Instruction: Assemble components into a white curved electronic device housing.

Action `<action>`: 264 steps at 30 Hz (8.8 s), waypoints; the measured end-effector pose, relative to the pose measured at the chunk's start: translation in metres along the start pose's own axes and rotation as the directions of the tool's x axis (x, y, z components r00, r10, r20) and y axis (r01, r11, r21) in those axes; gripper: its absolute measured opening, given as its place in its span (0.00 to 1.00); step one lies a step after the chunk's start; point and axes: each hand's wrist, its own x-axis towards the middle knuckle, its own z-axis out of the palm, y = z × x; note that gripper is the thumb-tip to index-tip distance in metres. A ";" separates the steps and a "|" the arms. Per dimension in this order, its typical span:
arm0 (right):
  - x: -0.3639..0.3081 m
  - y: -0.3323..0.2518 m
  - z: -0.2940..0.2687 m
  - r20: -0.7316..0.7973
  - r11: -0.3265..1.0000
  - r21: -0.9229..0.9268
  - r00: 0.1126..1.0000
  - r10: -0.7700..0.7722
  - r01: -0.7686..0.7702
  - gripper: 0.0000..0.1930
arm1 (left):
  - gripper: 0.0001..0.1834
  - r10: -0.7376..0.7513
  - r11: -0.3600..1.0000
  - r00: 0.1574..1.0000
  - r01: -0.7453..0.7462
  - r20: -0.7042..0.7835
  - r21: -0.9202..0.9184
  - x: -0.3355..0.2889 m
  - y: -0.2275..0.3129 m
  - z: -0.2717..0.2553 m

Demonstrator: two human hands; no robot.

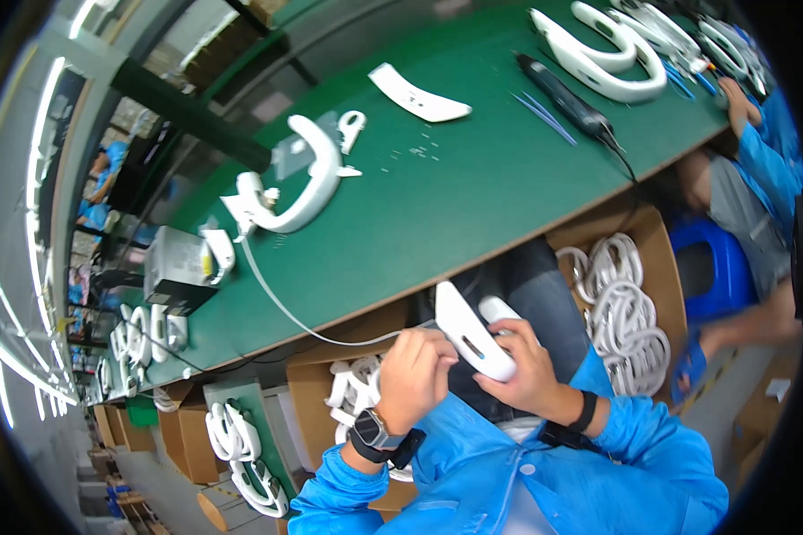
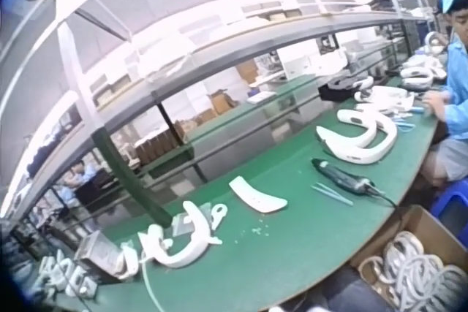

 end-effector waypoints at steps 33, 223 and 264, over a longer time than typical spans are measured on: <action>-0.011 0.045 -0.039 -0.069 0.973 0.230 0.998 0.002 0.014 0.28 | 0.05 -0.502 0.479 0.741 -0.193 0.447 0.857 0.208 -0.278 -0.150; -0.032 -0.028 -0.005 0.002 0.850 0.454 0.953 -0.302 0.268 0.16 | 0.08 0.151 0.733 0.869 0.221 0.470 -0.643 -0.003 0.020 -0.046; -0.020 -0.017 -0.008 -0.113 0.905 0.393 0.985 -0.130 0.164 0.16 | 0.10 -0.239 0.791 0.969 0.156 -0.063 -0.592 -0.047 0.032 0.017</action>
